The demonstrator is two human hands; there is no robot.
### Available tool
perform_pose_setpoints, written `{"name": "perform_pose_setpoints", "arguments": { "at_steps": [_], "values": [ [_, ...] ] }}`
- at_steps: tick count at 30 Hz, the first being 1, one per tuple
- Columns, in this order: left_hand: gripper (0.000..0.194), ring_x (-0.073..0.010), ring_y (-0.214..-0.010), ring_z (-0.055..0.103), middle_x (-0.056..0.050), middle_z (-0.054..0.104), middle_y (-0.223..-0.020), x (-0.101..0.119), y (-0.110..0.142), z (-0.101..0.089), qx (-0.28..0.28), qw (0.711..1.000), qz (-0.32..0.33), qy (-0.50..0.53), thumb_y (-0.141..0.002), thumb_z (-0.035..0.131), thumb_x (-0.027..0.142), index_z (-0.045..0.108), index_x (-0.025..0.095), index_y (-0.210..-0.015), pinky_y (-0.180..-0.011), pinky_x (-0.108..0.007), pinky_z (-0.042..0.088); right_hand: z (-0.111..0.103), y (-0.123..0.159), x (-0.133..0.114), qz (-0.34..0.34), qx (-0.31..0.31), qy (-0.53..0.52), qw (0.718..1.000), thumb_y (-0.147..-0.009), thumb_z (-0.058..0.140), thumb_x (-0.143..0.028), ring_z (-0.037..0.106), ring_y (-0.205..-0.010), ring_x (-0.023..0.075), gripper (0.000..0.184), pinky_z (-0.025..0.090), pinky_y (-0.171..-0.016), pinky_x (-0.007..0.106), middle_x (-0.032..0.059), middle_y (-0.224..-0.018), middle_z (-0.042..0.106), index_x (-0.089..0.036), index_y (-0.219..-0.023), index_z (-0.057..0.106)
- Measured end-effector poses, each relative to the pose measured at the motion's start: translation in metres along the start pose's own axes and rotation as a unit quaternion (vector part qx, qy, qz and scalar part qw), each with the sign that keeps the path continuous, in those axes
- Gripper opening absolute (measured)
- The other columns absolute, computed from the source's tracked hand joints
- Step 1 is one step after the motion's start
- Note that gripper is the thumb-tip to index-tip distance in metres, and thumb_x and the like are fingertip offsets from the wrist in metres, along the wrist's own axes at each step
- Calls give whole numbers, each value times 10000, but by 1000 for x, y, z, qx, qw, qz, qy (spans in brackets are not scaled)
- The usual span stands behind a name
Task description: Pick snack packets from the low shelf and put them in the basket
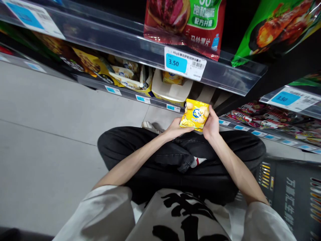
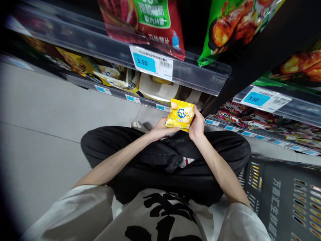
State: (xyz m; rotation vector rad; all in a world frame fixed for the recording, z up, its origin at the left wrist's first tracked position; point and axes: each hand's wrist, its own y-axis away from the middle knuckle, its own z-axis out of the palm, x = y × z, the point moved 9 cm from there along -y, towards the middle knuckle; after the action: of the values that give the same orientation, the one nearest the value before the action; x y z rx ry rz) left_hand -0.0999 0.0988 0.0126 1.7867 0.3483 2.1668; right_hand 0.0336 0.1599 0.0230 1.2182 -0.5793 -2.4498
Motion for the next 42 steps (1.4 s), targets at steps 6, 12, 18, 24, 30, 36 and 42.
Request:
{"name": "perform_pose_setpoints", "arguments": {
  "at_steps": [6,12,18,24,30,36,42],
  "values": [
    [613,-284,-1075,749,-164,779,-1209,0,0,0,-1,1000,4,-5,-647,944,352,757,96,-1171,-1023,-423,583,1,0,1,11,-6,-9,1000,-800,792,-506,728,-1162,268,278,605,-1016,456,27,-1056,815,-251,-886,722],
    [615,-287,-1071,750,-165,781,-1202,0,0,0,-2,1000,9,-5,-649,952,356,754,94,-1170,-1019,-433,585,1,0,1,9,-4,-1,1000,-794,794,-526,731,-1162,274,296,610,-1022,461,18,-1054,816,-255,-885,717],
    [607,-289,-1065,752,-166,781,-1203,0,0,0,-2,1000,6,-6,-652,946,347,755,94,-1169,-1022,-445,583,0,0,1,8,0,-2,1000,-771,805,-526,730,-1166,279,304,613,-1022,462,15,-1044,817,-258,-886,719],
    [608,-293,-1065,752,-165,784,-1192,0,-1,-1,2,1000,7,-15,-648,943,359,756,89,-1160,-1015,-437,586,0,-1,2,9,-5,-7,1000,-795,784,-529,732,-1163,278,297,608,-1026,464,18,-1046,815,-256,-891,720],
    [604,-291,-1078,749,-167,781,-1201,1,-1,0,-6,1000,12,-14,-654,940,358,754,96,-1166,-1010,-436,591,0,-1,1,6,-10,5,1000,-803,779,-538,733,-1158,281,298,604,-1031,485,20,-1042,814,-259,-890,722],
    [603,-286,-1064,752,-165,781,-1203,1,0,0,-4,1000,8,-12,-654,941,355,755,92,-1164,-1013,-425,589,-1,-1,1,5,-5,-4,1000,-783,799,-527,734,-1156,279,297,612,-1026,475,12,-1038,814,-259,-887,720],
    [596,-282,-1059,750,-164,782,-1194,0,-1,-1,-1,1000,6,-13,-649,940,340,756,94,-1161,-1003,-422,587,-1,-1,1,0,-2,6,1000,-783,794,-549,732,-1163,280,317,608,-1037,477,16,-1035,816,-259,-885,716]
  ]
}}
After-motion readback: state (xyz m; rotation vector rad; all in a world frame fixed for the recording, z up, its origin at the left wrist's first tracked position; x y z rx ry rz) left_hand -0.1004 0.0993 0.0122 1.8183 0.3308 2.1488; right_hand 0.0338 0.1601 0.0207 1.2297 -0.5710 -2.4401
